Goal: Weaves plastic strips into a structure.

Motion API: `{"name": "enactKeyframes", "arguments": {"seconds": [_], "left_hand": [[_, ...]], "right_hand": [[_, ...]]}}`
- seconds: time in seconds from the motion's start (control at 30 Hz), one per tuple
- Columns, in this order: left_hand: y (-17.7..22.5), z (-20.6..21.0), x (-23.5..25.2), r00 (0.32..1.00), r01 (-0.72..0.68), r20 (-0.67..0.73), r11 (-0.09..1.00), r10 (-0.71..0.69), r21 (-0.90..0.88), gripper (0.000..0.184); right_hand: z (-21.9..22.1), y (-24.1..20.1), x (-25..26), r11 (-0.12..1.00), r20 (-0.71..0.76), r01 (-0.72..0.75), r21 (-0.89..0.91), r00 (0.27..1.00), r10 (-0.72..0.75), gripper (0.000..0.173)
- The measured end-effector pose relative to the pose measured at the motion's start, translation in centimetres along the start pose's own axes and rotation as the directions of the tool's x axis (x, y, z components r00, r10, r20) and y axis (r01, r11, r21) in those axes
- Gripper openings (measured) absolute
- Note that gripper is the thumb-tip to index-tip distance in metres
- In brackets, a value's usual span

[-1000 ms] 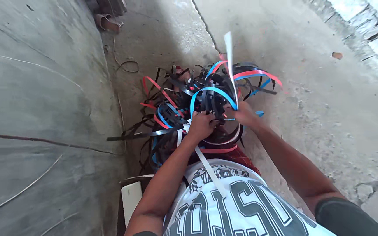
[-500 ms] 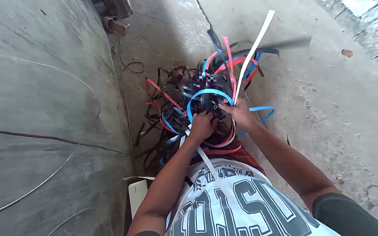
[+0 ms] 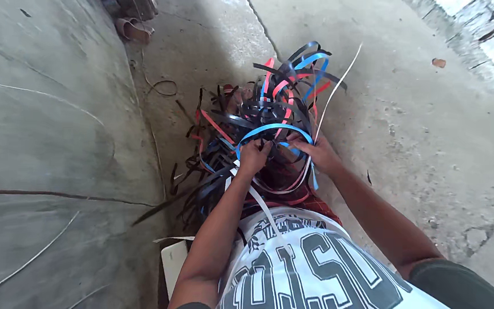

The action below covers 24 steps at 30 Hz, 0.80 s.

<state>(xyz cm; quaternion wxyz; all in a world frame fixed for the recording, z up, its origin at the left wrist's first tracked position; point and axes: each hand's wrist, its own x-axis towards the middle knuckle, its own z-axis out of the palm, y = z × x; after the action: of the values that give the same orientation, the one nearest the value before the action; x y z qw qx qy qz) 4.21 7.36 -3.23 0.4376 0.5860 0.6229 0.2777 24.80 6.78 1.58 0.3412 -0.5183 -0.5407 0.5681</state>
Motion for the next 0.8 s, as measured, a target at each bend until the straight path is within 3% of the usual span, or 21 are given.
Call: {"name": "enactKeyframes", "arguments": {"seconds": [0.1,0.2,0.3,0.37,0.43,0.53,0.63,0.7,0.8], "left_hand": [[-0.1,0.8,0.2,0.999,-0.015,0.029,1.0,0.014,0.021,0.03],[-0.2,1.1,0.1,0.998,-0.039,0.056,0.999,0.037,0.038,0.031],[0.4,2.0,-0.4,0.984,-0.139,0.129,0.985,0.125,0.099,0.027],[1.5,2.8,-1.0,0.964,-0.189,0.223,0.962,0.144,0.196,0.029],[2.4,3.1,-1.3,0.953,-0.165,0.291,0.951,0.085,0.262,0.035],[2.0,3.1,-0.5,0.974,-0.087,0.226,0.967,0.032,0.239,0.038],[1.3,2.7,0.9,0.988,0.043,0.14,0.986,-0.065,0.159,0.039],[1.0,2.5,1.8,0.989,0.1,0.095,0.99,-0.11,0.104,0.038],[1.2,2.0,2.3,0.979,0.183,0.083,0.982,-0.186,0.048,0.033]], "right_hand": [[0.4,2.3,0.5,0.937,0.045,-0.348,-0.004,0.936,0.348,0.023],[0.9,2.6,0.9,0.904,0.002,-0.424,0.057,0.905,0.424,0.017],[0.8,1.4,2.1,0.95,-0.093,-0.312,-0.016,0.946,0.309,0.006],[1.4,0.2,2.7,0.957,-0.083,-0.28,-0.079,0.958,0.274,0.009],[2.1,-0.5,3.1,0.95,-0.085,-0.28,-0.139,0.959,0.27,0.013],[2.4,-0.1,3.7,0.941,-0.101,-0.248,-0.231,0.968,0.231,0.021],[2.1,-1.0,4.0,0.844,-0.185,-0.156,-0.513,0.98,0.069,0.042],[1.4,-1.6,4.6,0.703,-0.259,-0.118,-0.701,0.961,-0.096,0.079],[-1.2,-1.9,6.6,0.506,-0.318,-0.126,-0.853,0.895,-0.313,0.108]]}}
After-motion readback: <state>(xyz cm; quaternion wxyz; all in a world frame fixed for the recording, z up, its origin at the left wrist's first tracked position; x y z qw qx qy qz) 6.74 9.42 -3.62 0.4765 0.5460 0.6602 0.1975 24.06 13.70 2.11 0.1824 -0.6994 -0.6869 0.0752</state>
